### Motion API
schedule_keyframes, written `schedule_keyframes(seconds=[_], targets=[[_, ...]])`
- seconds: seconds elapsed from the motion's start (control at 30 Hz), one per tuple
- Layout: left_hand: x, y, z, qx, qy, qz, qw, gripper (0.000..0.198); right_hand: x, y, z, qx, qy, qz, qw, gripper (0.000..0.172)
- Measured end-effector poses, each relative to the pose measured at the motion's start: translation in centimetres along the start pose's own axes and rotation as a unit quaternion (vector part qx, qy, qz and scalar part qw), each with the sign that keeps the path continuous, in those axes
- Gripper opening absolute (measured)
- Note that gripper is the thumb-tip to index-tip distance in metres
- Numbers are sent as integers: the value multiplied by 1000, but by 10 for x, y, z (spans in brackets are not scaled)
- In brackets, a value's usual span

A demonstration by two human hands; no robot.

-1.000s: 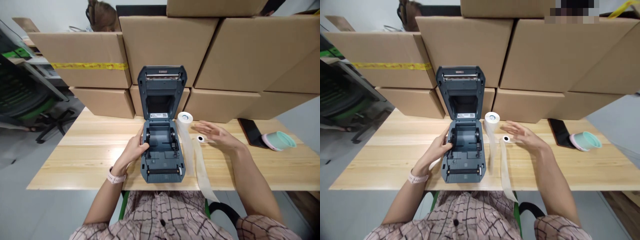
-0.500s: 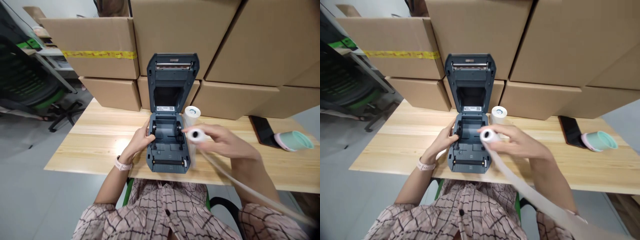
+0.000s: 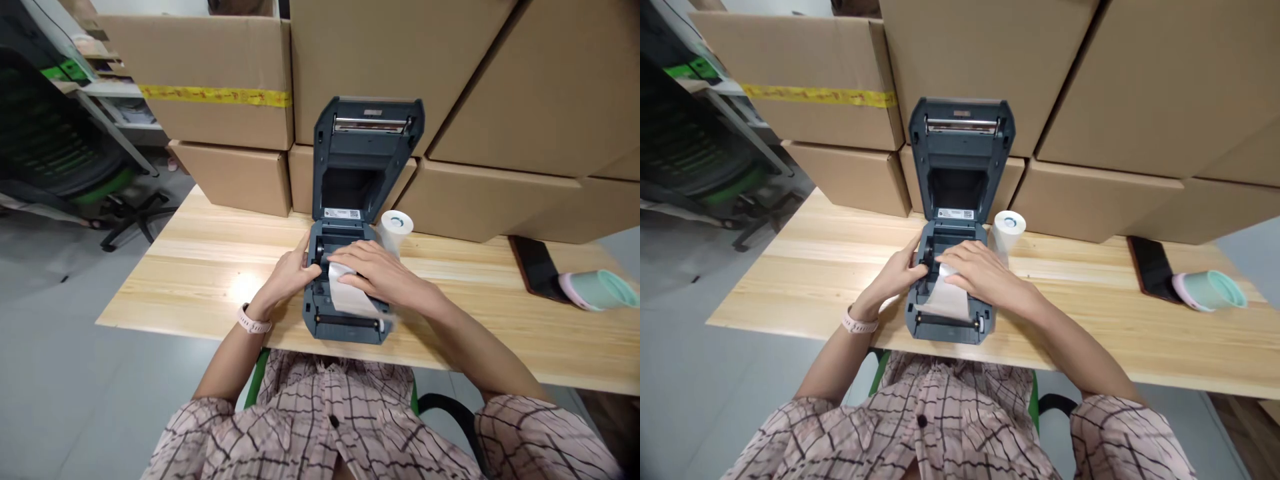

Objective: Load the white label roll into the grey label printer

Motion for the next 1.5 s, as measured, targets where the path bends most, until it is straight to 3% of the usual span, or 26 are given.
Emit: schedule_keyframes(seconds=[0.1,0.2,0.27,0.33,0.4,0.43,0.5,0.57,0.6,0.73,0.9,1.0,1.07,1.13,1.17,1.23,1.27,1.33,1.43,1.5], targets=[[-2,1,0,1,-10,-4,1000,87,17,20,-1,-28,-22,19,999,32],[-2,1,0,2,-14,-1,1000,87,37,47,-8,-18,-13,9,1000,37],[-2,0,0,-1,-16,2,1000,87,48,65,-15,0,2,10,1000,58],[-1,-1,0,1,-20,3,1000,87,56,78,-24,23,13,12,1000,92],[0,-2,0,3,-27,6,1000,87,62,87,-32,35,22,8,999,108],[1,-2,0,3,-28,6,1000,87,63,89,-35,32,27,6,999,104],[2,-3,-1,-2,-28,4,1000,88,64,90,-42,3,39,7,999,78],[4,-4,-2,-8,-23,-2,1000,90,64,88,-47,-51,46,18,997,50],[5,-4,-2,-11,-20,-5,1000,91,63,87,-48,-83,47,25,995,46],[9,-4,-4,-16,-12,-13,1000,93,60,84,-54,-158,28,52,986,53],[10,-4,-4,-17,-13,-21,1000,92,56,87,-52,-145,-19,47,988,53],[7,-1,-3,-45,-78,-15,996,90,56,91,-36,-73,-69,41,994,46],[-1,7,1,-130,-138,-41,981,88,53,91,-12,-69,-114,46,990,51],[-17,23,2,-207,-170,-119,956,80,43,83,23,-172,-133,49,975,51],[-25,33,0,-213,-174,-172,946,73,34,76,44,-252,-127,42,958,50],[-39,55,-9,-144,-170,-275,935,58,12,54,81,-395,-109,38,911,50],[-44,66,-15,-92,-170,-315,929,54,-1,38,97,-422,-130,26,897,55],[-49,87,-25,-26,-186,-359,914,55,-29,-3,120,-413,-205,-23,887,71],[-48,109,-32,-46,-195,-384,901,69,-56,-59,138,-356,-332,-70,871,74],[-45,120,-33,-71,-169,-398,899,68,-56,-74,141,-344,-310,-63,884,87]])
Point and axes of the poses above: each hand's wrist, its own y-axis away from the middle knuckle, its own z-axis out of the back of the hand, x = y × z, the point moved 3 cm from there along -y, towards the middle knuckle, and after that the axes turned 15 degrees about -y, right-handed, at the moved point
